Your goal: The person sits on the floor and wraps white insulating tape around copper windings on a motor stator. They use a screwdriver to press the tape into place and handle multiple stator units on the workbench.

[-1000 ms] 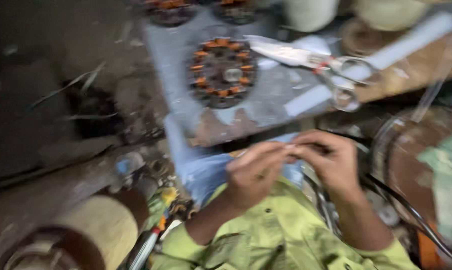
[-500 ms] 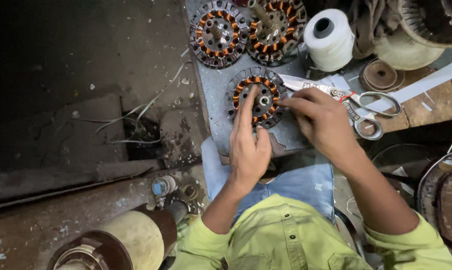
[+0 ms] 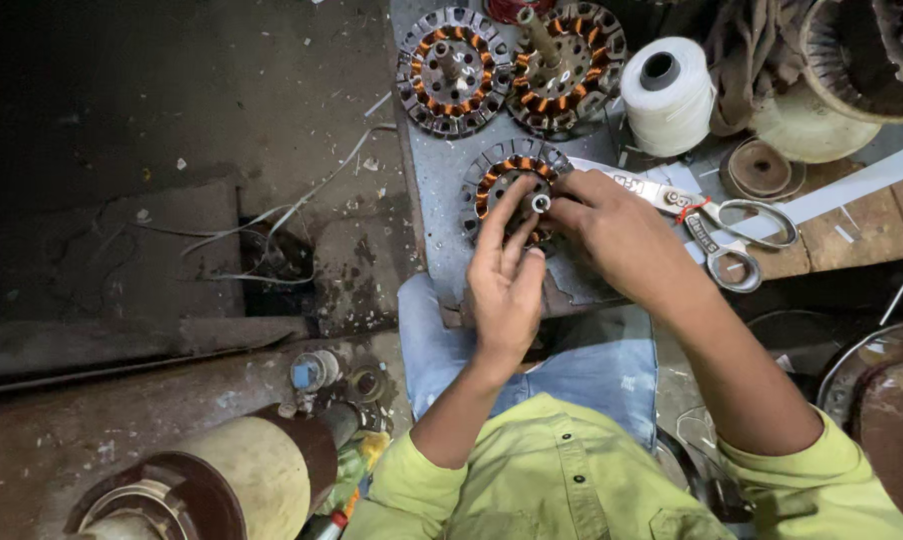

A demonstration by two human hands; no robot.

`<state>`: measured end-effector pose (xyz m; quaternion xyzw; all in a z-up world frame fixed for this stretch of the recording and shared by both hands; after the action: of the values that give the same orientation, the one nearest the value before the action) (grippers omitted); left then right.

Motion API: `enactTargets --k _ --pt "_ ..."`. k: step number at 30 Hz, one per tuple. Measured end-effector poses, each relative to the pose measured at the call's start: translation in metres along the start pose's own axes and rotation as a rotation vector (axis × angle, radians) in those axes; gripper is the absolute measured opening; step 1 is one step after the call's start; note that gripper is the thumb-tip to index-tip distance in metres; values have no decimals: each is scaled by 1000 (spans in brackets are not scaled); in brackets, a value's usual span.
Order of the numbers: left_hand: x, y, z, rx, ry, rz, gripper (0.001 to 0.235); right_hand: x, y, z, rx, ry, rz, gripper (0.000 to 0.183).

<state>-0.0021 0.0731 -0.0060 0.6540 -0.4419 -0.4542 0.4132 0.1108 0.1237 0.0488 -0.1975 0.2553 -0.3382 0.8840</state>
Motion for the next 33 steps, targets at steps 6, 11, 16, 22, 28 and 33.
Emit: enactTargets --k 6,11,16,22,28,33 --pt "3 9 8 -125 109 -109 53 2 11 2 -112 72 -12 20" --pt "14 40 6 -939 242 -444 47 9 22 10 -136 102 -39 16" --pt "9 28 -2 -1235 108 -400 52 6 21 9 -15 44 65 19" --pt "9 20 2 -1206 104 -336 41 11 25 22 43 132 39 17" --pt "10 21 3 -1202 108 -343 43 32 20 43 -39 352 -139 20" --pt "12 19 5 -1169 106 -340 42 46 19 24 -316 399 -255 23"
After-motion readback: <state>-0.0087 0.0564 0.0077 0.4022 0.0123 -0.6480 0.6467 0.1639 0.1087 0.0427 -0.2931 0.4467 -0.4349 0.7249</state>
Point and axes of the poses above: each hand's wrist, its own x-axis away from the middle knuckle, its own z-axis out of the back of the hand, y = z × x, the point moved 7 cm from there along -x, towards the middle knuckle, and after that the axes turned 10 degrees about -x, right-handed, at the moved point
